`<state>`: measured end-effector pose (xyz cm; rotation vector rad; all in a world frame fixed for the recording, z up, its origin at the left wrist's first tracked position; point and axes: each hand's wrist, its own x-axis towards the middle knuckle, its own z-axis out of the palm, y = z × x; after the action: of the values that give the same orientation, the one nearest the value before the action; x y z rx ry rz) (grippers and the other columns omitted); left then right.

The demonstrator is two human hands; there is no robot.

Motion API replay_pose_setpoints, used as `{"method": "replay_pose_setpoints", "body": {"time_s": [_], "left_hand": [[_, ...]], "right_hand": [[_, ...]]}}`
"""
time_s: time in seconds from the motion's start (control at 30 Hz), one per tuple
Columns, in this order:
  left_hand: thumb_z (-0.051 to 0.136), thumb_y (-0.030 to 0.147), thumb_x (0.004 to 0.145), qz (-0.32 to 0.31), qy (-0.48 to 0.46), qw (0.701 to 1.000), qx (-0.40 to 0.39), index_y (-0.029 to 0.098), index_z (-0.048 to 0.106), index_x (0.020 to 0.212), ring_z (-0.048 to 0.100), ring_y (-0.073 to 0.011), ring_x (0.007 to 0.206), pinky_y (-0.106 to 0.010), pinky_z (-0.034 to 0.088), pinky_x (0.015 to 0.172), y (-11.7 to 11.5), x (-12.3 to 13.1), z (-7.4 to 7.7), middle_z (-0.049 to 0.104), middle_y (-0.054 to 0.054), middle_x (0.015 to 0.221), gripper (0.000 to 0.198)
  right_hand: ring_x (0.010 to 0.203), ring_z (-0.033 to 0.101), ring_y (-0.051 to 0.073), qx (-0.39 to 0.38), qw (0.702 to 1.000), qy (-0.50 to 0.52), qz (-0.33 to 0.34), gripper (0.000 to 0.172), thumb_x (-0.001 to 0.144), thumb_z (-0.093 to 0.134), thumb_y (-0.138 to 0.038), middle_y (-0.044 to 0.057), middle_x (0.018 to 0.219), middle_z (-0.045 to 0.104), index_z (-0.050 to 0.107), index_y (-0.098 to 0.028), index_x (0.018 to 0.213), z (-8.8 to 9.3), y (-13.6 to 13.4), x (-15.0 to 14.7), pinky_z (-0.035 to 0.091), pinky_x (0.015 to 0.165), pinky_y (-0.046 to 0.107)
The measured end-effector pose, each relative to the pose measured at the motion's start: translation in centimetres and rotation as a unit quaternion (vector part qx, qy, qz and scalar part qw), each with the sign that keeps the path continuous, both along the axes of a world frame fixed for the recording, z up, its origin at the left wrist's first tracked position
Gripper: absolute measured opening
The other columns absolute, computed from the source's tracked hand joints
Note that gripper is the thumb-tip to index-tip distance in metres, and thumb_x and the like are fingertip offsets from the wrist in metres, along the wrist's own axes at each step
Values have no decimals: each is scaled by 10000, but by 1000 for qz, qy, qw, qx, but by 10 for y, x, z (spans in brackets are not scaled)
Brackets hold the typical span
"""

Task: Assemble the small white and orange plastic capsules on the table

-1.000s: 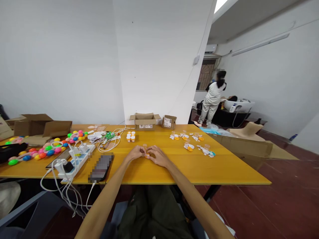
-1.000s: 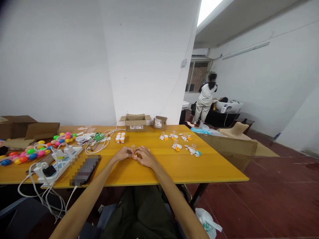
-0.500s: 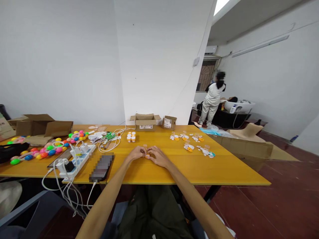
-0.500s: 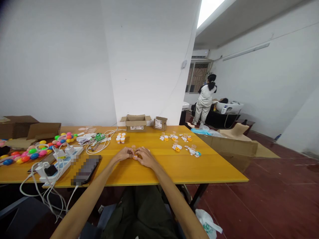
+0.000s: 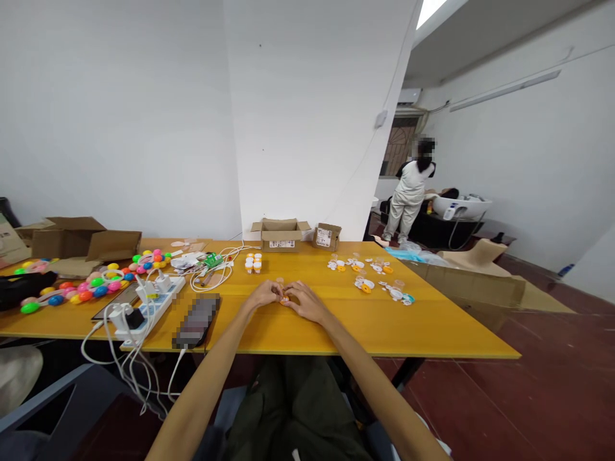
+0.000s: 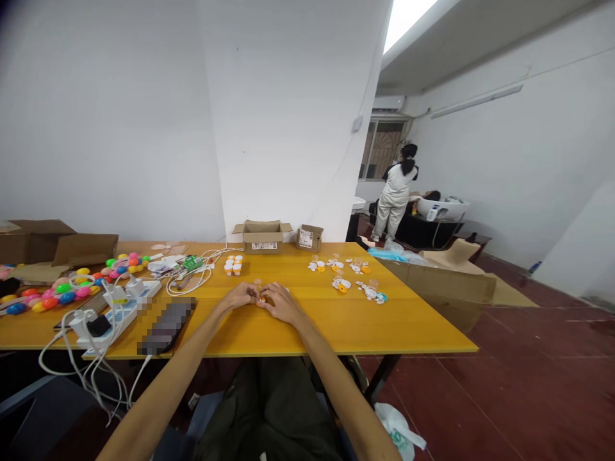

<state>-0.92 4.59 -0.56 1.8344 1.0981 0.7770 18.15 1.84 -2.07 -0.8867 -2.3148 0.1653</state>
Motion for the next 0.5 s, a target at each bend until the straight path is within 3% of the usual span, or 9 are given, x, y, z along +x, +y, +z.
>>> {"method": "replay_pose_setpoints", "body": {"time_s": [0.5], "left_hand": [[632,118,557,-1,-17,1000,-19,179,699,528,558,-137,610,-244,420,618,-11,0,10,626,14,547,95]], "right_hand": [[1057,599,233,7,1000,-7,-6,126,923,646,-314,68,1115,675,708,-267,1021,1,-1,0,477,938,422]]}}
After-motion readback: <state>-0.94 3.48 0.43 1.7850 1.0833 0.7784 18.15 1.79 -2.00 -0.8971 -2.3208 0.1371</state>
